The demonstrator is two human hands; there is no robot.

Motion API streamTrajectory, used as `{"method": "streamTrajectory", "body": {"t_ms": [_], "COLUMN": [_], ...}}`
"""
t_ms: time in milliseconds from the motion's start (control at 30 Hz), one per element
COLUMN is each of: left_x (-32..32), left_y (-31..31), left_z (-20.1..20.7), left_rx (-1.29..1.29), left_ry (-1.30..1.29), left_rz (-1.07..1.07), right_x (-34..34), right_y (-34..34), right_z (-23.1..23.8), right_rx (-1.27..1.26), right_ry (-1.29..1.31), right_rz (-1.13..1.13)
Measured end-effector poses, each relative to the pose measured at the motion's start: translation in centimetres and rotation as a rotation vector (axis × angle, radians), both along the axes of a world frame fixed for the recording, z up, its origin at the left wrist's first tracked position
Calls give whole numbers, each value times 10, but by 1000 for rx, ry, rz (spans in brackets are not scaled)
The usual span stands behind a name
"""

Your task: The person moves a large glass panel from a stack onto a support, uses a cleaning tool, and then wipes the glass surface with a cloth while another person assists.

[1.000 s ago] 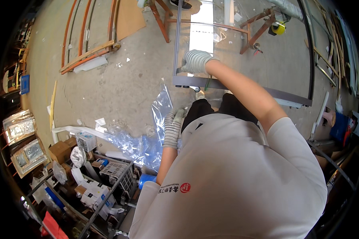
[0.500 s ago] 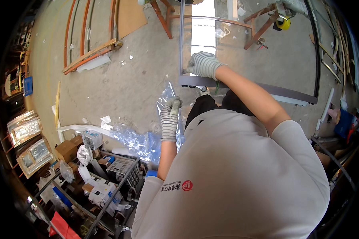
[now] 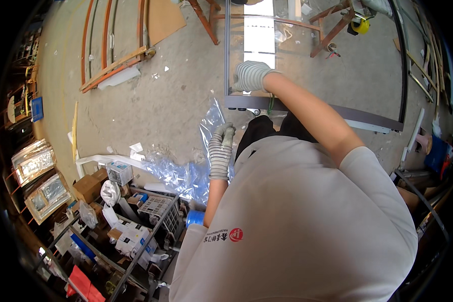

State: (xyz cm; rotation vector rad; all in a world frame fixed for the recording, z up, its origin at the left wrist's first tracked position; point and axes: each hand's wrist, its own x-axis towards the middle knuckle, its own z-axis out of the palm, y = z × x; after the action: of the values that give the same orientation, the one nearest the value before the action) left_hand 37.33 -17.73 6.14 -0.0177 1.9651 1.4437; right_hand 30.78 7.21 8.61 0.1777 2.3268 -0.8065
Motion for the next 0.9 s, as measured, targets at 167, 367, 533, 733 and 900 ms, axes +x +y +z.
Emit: {"method": "streamTrajectory", "body": {"t_ms": [167, 367, 533, 733, 900], "left_x": [5, 0, -5, -4, -5], "left_y": [-4, -2, -1, -4, -3], "left_z": [-6, -2, -8, -12, -11], "left_rx": [-10, -20, -20, -4, -1], "left_ry": [-8, -17, -40, 19, 46], "left_rz": [25, 18, 34, 20, 9], "right_x": [6, 14, 17, 34, 34], "right_y": [-1, -7, -6, -13, -5], "right_z": [3, 4, 6, 7, -5], "right_rx": [23, 64, 48, 77, 226], "right_ry": [96, 111, 115, 194, 272], "right_rz": [-97, -110, -144, -96, -159]}}
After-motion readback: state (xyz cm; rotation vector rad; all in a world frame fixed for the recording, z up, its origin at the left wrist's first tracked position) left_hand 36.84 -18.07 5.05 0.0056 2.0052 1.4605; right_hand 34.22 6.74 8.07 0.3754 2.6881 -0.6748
